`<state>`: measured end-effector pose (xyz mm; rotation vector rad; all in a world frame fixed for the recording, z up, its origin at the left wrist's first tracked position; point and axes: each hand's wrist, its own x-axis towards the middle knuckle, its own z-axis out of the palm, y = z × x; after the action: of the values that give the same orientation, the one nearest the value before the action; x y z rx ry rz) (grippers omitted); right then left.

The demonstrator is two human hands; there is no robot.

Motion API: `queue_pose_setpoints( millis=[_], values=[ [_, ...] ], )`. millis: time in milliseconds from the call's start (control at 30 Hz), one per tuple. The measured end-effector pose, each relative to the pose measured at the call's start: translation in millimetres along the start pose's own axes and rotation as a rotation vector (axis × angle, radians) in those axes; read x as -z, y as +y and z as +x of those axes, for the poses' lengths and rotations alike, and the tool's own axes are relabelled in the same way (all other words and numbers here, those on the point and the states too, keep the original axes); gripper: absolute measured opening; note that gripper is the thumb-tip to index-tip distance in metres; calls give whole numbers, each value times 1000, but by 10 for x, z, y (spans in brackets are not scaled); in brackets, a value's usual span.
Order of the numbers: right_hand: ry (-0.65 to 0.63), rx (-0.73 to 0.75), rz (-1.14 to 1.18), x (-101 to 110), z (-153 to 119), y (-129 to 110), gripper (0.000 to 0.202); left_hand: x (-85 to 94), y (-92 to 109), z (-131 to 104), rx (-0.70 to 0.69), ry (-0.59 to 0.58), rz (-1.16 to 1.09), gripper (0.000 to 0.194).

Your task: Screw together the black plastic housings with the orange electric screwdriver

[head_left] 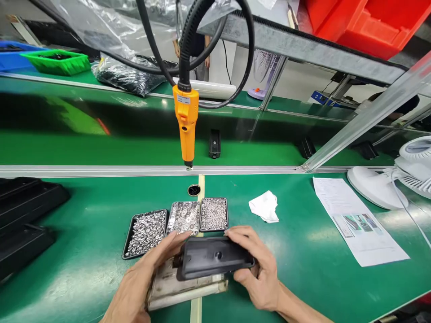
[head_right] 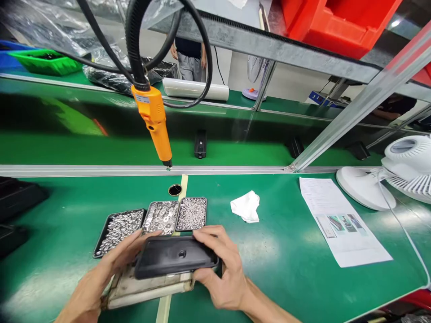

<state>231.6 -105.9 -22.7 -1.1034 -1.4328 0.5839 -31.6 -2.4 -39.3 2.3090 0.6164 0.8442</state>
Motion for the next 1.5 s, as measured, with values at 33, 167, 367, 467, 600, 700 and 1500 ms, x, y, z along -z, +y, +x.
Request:
queue_pose_setpoints(
  millis=[33, 167, 367, 467, 600, 700, 1500],
  values=[
    [42, -48, 15, 16, 0, 14, 56, 27, 29, 23, 46, 3, -14, 84],
    [161, -175, 87, 68, 15, 100, 49, 127, 308, 202, 45, -6, 109, 23],
    [180, -289, 217, 84, 28, 166, 44, 16, 515, 396, -31, -203, 114, 21],
    [186, -293, 234, 84, 25, 172, 44, -8, 452, 394, -85, -251, 156, 20],
    [192, -283, 258, 80, 28, 174, 42, -2, 457, 378, -115, -225, 222, 17],
    [194, -266, 267, 72, 28, 166, 41, -28, 546, 371, -114, -199, 290, 17],
    [-153, 118, 53, -77, -34, -3, 53, 56, 288, 4, 95, 56, 11, 55]
  ],
)
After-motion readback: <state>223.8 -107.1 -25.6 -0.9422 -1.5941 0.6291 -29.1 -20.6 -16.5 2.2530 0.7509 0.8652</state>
